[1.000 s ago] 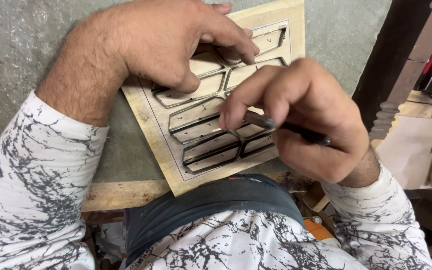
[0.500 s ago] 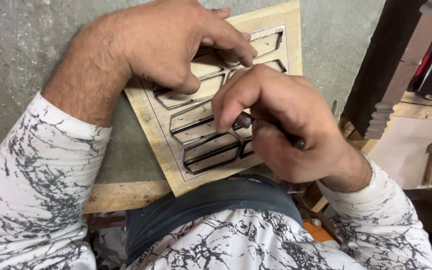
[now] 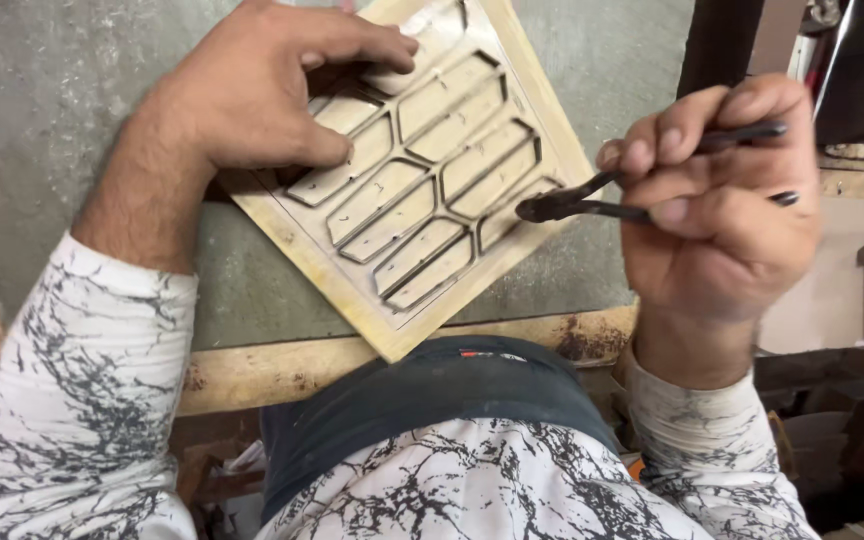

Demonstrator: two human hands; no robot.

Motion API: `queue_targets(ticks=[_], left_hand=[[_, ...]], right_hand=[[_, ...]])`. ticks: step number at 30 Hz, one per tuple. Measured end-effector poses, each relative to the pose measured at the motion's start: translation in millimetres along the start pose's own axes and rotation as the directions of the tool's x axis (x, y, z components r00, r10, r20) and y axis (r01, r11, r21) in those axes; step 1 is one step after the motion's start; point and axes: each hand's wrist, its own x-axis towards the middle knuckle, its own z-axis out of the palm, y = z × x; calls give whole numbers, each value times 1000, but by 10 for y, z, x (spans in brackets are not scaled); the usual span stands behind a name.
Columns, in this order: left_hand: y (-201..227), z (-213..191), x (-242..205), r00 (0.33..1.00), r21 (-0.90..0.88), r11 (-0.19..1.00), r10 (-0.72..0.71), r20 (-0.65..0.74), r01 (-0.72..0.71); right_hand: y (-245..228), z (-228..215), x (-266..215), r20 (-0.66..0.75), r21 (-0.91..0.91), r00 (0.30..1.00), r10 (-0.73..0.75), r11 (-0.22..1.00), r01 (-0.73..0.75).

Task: The person uses a wooden mallet to tap metal frames into a wooden mold, then uses pliers to adjust and bend the frames within the mold compartments. The frames are manipulated one at a time to fit the mold's contours.

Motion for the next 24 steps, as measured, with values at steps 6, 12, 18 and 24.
queue_targets(ticks=[6, 12, 18, 24], left_hand=[[124, 291, -281, 958, -28, 985, -173, -230, 171], [368, 1188, -503, 839, 88, 970, -149, -523, 226], [456, 1281, -567, 829, 63, 948, -240, -505, 313], [461, 1235, -486, 852, 113, 947, -214, -478, 302]], right_hand=[[182, 162, -365, -11, 29, 999, -30, 999, 31], [236, 328, -368, -48, 42, 998, -39, 998, 41], [440, 277, -279, 11, 41, 996, -88, 995, 88], [573, 357, -123, 237, -418, 930, -281, 835, 359]])
